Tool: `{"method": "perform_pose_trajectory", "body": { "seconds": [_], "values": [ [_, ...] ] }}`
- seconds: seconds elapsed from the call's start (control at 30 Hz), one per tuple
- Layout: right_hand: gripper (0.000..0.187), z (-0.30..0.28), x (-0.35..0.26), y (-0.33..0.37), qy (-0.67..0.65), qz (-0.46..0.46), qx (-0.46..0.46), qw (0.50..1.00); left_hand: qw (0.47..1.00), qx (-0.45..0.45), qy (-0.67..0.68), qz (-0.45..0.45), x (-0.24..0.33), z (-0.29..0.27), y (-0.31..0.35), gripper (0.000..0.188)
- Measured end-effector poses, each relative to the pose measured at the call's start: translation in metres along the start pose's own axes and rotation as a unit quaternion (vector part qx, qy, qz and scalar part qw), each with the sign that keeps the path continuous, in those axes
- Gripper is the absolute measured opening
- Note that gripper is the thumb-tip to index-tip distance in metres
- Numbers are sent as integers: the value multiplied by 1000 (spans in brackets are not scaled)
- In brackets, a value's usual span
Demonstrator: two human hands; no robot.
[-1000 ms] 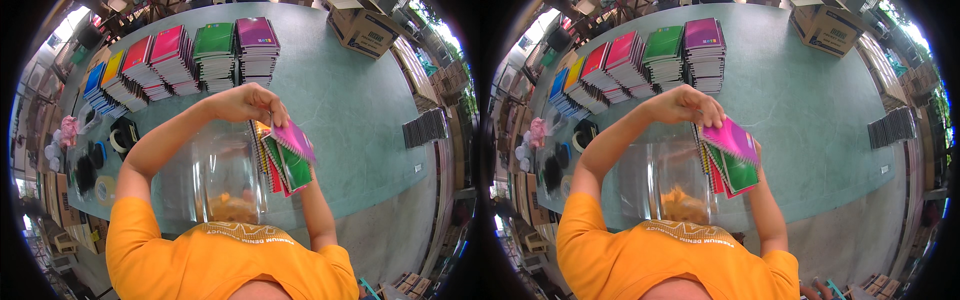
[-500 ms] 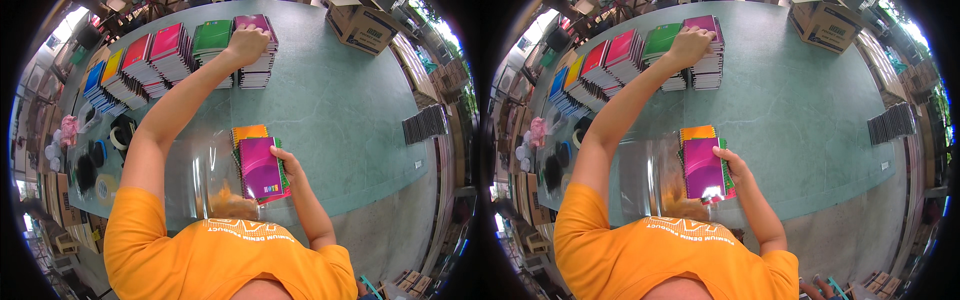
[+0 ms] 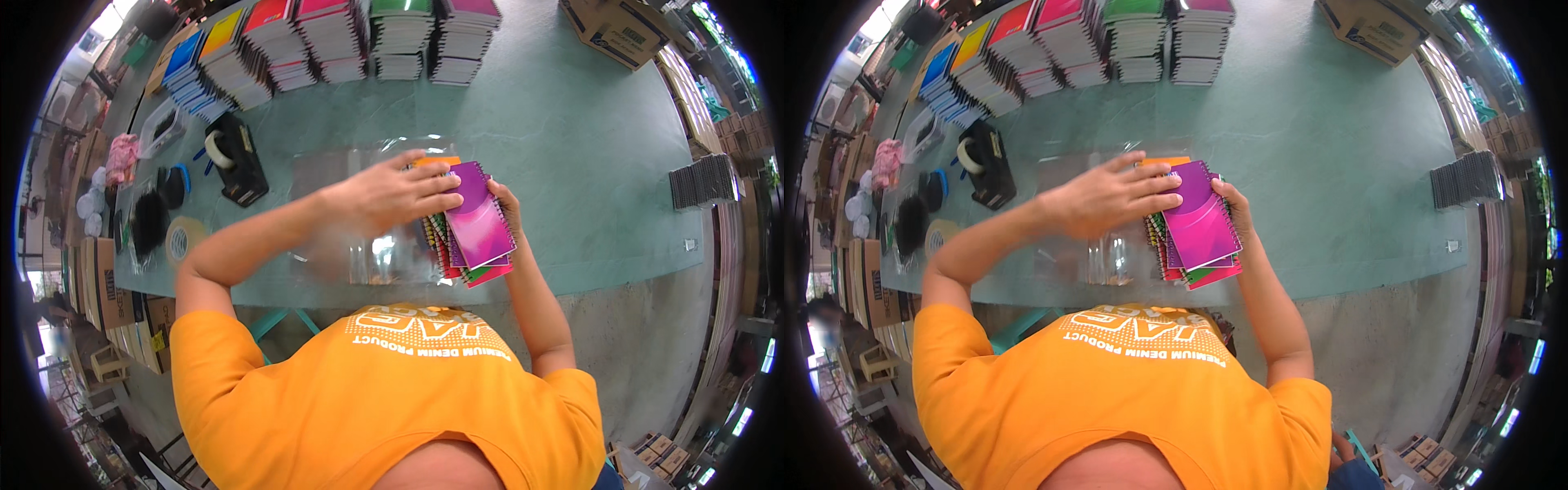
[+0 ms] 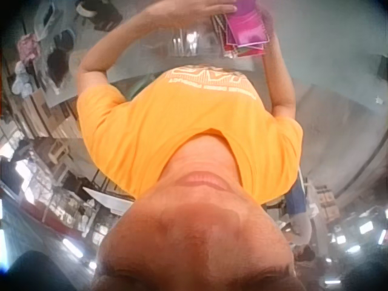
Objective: The person selects several colorful notebooks from stacks on a table and places them into a clear plastic bag. They then use tape to seal the bag and move the packaged set to a separate area of the table.
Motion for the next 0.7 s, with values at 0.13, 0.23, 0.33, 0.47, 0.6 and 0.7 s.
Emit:
{"method": "perform_pose_trajectory", "body": {
  "seconds": [0.13,0.23,0.33,0.47,0.6,0.7],
  "values": [
    [44,4,52,-12,-25,102,6,994,985,160,-13,-63,36,52,53,61],
    [41,11,51,-39,189,114,160,962,927,292,145,-185,23,68,85,66],
    [77,1,41,-61,354,-5,155,922,755,389,405,-339,11,86,115,76],
    [107,53,72,-62,454,-109,-61,882,638,436,463,-433,3,105,156,93],
    [114,72,114,-71,493,-246,148,821,628,482,417,-447,5,109,161,99],
    [105,80,103,-68,486,-278,81,825,632,506,465,-358,7,87,163,103]
  ]
}}
Point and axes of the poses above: each hand's wrist, its own y-axis away from the middle knuckle, its own z-axis out of the palm, x = y × z, the point moved 5 cm from there along -y, towards the middle knuckle, and after that the axes turned 6 degrees about z, right-handed, at the moved point
